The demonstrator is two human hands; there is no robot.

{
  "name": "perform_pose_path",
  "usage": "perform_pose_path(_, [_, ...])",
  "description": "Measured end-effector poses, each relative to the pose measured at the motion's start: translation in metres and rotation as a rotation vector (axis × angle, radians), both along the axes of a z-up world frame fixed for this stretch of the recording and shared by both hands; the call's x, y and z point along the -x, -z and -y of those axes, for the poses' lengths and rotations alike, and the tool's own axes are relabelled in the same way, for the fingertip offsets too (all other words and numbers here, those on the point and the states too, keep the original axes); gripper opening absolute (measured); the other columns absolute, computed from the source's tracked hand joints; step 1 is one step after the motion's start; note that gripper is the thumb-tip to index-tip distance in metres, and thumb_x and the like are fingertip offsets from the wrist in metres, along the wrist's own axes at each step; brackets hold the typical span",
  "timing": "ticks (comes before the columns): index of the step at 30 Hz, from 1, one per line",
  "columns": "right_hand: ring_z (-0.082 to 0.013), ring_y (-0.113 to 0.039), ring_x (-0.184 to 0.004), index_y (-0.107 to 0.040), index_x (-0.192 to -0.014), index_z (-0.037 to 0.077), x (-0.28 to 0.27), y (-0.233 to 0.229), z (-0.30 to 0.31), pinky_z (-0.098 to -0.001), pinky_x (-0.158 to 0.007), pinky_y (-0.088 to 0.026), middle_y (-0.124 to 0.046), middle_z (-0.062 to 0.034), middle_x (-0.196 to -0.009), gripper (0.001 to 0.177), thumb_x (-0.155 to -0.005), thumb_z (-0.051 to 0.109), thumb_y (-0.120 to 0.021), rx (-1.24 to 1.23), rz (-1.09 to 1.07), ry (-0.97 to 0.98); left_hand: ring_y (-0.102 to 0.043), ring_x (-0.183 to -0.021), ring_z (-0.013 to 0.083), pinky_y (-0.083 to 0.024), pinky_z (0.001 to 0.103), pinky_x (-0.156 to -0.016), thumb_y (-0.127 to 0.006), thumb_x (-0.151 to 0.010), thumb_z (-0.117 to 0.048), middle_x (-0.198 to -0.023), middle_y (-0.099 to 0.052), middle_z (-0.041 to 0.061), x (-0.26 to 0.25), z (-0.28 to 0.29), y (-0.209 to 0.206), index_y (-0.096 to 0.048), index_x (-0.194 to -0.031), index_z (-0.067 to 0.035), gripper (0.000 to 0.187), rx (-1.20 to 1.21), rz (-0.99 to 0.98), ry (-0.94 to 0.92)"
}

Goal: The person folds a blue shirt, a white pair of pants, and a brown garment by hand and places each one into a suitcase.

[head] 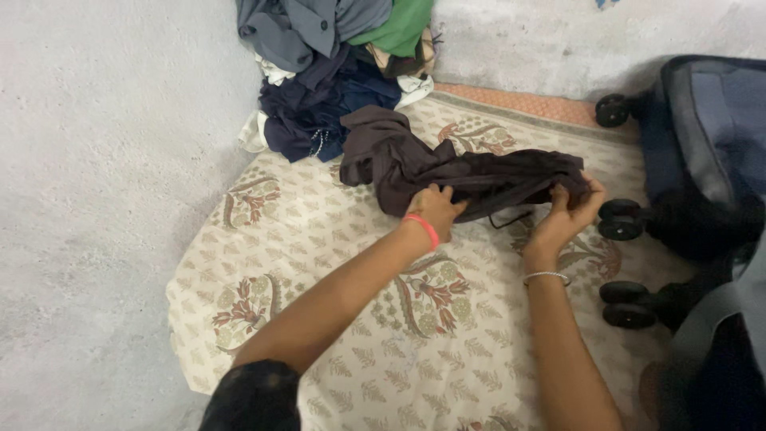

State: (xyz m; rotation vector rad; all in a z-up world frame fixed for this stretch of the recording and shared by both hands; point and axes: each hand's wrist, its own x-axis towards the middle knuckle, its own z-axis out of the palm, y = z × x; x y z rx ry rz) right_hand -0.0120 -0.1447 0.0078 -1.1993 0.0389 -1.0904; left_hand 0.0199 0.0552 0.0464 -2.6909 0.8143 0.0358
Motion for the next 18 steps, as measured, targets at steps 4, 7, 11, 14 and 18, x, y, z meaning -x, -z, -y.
perform_pose_path(4, [-0.0144, -0.059, -0.114, -0.051, -0.132, 0.005, 0.003, -0.005, 0.000, -0.0289, -0.100, -0.053, -0.057, -0.0045, -0.126, 0.034, -0.105, -0.015, -0.055, 0.013, 0.084, -0.012, -0.064, -0.115, 0.0267, -0.054, 0.055, -0.089, -0.070, -0.088, -0.039, -0.128, -0.063, 0.002, -0.024, 0.013, -0.001, -0.061, -0.138, -0.025, 0.052, 0.025, 0.501, -0.170])
perform_pose_path(7, [-0.0151, -0.061, -0.112, -0.051, -0.129, 0.005, 0.007, -0.008, 0.004, -0.0296, -0.098, -0.055, -0.058, -0.0047, -0.123, 0.033, -0.102, -0.015, -0.056, -0.032, -0.022, 0.046, -0.063, -0.121, 0.0300, -0.040, 0.055, -0.110, -0.058, -0.101, -0.060, -0.126, -0.073, 0.005, -0.024, 0.010, -0.027, -0.070, -0.133, -0.023, 0.051, -0.141, 0.135, -0.134])
perform_pose_path(11, [-0.0155, -0.062, -0.111, -0.048, -0.129, 0.008, 0.016, -0.013, 0.013, -0.0300, -0.098, -0.056, -0.060, -0.0049, -0.124, 0.033, -0.103, -0.011, -0.054, -0.169, -0.048, 0.058, -0.070, -0.112, 0.0285, -0.054, 0.042, -0.102, -0.055, -0.109, -0.047, -0.128, -0.071, 0.011, -0.004, -0.013, -0.064, -0.060, -0.140, -0.012, 0.048, 0.161, -0.055, 0.108])
perform_pose_path(14, [-0.0162, -0.061, -0.116, -0.046, -0.132, 0.011, 0.016, -0.012, 0.015, -0.0318, -0.104, -0.056, -0.057, -0.0052, -0.128, 0.032, -0.107, -0.007, -0.052, -0.221, -0.020, 0.032, -0.070, -0.111, 0.0328, -0.053, 0.043, -0.099, -0.055, -0.104, -0.037, -0.134, -0.062, 0.014, 0.018, -0.032, -0.062, -0.044, -0.153, -0.011, 0.056, 0.434, 0.120, 0.507])
perform_pose_path(18, [-0.0185, -0.058, -0.122, -0.044, -0.134, 0.011, 0.014, -0.004, 0.015, -0.0351, -0.111, -0.052, -0.053, -0.0071, -0.131, 0.027, -0.113, -0.005, -0.052, -0.167, 0.023, 0.018, -0.069, -0.120, 0.0288, -0.056, 0.044, -0.102, -0.056, -0.101, -0.040, -0.133, -0.061, 0.010, 0.022, -0.045, -0.046, -0.052, -0.141, -0.009, 0.051, 0.662, 0.553, 0.667])
